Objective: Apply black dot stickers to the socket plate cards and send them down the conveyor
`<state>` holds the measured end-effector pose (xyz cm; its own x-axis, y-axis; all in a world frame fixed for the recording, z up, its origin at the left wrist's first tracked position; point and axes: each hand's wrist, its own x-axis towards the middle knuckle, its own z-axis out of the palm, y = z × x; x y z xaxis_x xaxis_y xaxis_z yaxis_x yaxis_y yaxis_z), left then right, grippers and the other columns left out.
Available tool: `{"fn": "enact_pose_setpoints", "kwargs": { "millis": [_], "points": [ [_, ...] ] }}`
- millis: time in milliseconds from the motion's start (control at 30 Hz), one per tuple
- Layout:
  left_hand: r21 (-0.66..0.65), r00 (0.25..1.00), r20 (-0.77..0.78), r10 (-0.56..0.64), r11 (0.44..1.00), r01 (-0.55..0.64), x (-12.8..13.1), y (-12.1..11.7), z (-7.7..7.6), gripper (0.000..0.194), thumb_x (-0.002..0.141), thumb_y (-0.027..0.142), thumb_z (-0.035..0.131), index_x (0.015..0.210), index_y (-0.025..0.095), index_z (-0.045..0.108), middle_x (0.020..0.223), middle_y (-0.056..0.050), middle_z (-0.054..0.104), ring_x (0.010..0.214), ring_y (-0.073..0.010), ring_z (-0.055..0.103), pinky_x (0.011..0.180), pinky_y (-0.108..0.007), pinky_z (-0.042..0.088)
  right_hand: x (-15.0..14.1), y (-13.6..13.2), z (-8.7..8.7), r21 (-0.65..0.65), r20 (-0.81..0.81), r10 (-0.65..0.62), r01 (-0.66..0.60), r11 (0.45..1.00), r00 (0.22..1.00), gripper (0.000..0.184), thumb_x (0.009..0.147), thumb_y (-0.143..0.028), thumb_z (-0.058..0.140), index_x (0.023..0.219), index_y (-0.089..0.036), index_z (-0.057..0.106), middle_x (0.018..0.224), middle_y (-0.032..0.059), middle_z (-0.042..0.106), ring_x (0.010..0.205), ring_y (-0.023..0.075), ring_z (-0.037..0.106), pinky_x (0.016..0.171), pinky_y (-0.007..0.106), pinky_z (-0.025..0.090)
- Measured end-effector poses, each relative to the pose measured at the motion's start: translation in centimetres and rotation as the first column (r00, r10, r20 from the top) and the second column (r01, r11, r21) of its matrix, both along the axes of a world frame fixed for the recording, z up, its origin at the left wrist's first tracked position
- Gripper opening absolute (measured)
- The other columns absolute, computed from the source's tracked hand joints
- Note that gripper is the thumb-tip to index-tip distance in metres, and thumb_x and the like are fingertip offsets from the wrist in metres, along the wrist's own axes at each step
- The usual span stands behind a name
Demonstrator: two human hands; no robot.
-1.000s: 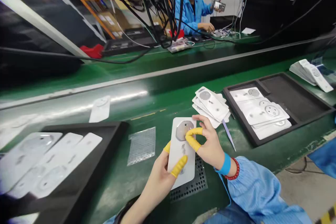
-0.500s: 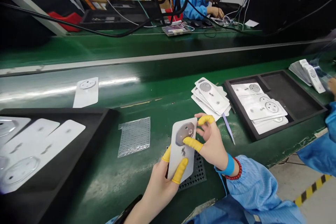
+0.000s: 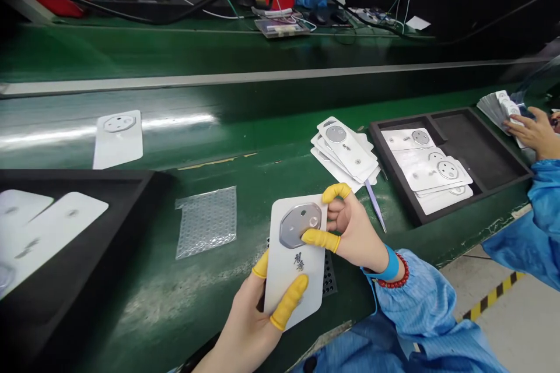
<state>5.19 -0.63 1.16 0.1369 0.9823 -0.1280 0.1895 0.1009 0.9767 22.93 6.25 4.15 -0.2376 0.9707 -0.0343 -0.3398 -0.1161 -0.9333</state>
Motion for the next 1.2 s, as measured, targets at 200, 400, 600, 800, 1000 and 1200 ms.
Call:
{"fn": "enact_pose_setpoints", "kwargs": {
  "millis": [200,400,600,800,1000,1200],
  "points": [
    [0.101,1.0,0.004,-0.028,0.994,0.027,-0.1,-0.3,0.2,0.037,0.086,0.033,0.065,0.121,0.02,0.065,0.088,-0.007,0.077,0.075,-0.022,0.073,0.071,-0.03,0.061,-0.3,-0.6,0.3,0.078,0.023,-0.055,0.053,0.996,0.998,0.057,0.064,-0.023,0.089,0.091,-0.026,0.039,0.074,-0.0071,0.064,0.065,0.0123,0.071,0.06,0.022,0.061],
    [0.187,0.996,-0.047,-0.082,0.978,0.089,-0.4,-0.3,0.7,0.039,0.085,0.023,0.065,0.124,0.019,0.061,0.092,-0.008,0.078,0.075,-0.0215,0.074,0.072,-0.029,0.061,-0.7,-0.9,0.6,0.119,0.021,-0.116,0.113,0.986,0.993,0.055,0.064,-0.02,0.089,0.091,-0.026,0.041,0.076,-0.0068,0.064,0.063,0.0089,0.069,0.059,0.018,0.059],
    [0.194,1.0,-0.007,-0.012,0.981,0.014,0.6,-0.8,1.5,0.042,0.09,0.02,0.058,0.131,0.026,0.057,0.095,-0.005,0.076,0.076,-0.0178,0.074,0.071,-0.024,0.06,-0.7,-1.1,0.9,0.059,0.025,-0.081,0.079,0.995,0.996,0.053,0.066,-0.015,0.087,0.092,-0.025,0.042,0.073,-0.0078,0.063,0.063,0.0078,0.067,0.058,0.015,0.056],
    [-0.133,0.991,0.124,0.047,0.991,-0.03,0.9,-1.3,1.8,0.049,0.085,0.04,0.065,0.131,0.024,0.058,0.094,-0.008,0.076,0.076,-0.0242,0.074,0.064,-0.03,0.063,0.1,-0.9,1.2,-0.079,0.015,0.055,-0.054,0.995,0.998,0.052,0.069,-0.01,0.083,0.094,-0.026,0.04,0.081,-0.0062,0.064,0.064,0.0064,0.065,0.058,0.015,0.055],
    [-0.402,0.903,0.412,0.119,0.914,0.063,1.6,0.0,4.2,0.05,0.078,0.044,0.074,0.122,0.026,0.06,0.079,-0.001,0.074,0.057,-0.0181,0.07,0.052,-0.027,0.061,0.3,-0.8,1.2,-0.141,-0.044,0.107,-0.112,0.984,0.993,0.052,0.07,-0.011,0.082,0.095,-0.026,0.039,0.084,-0.005,0.063,0.067,0.0075,0.063,0.059,0.018,0.055],
    [-0.337,0.915,0.404,0.0,0.93,0.149,0.3,1.3,2.9,0.033,0.084,0.047,0.066,0.101,0.019,0.068,0.065,-0.001,0.067,0.05,-0.0125,0.06,0.046,-0.02,0.052,-0.3,-1.1,0.9,-0.205,-0.025,0.164,-0.166,0.965,0.986,0.055,0.068,-0.013,0.085,0.096,-0.025,0.04,0.083,-0.0049,0.062,0.065,0.0071,0.061,0.058,0.017,0.052]
  ]
}}
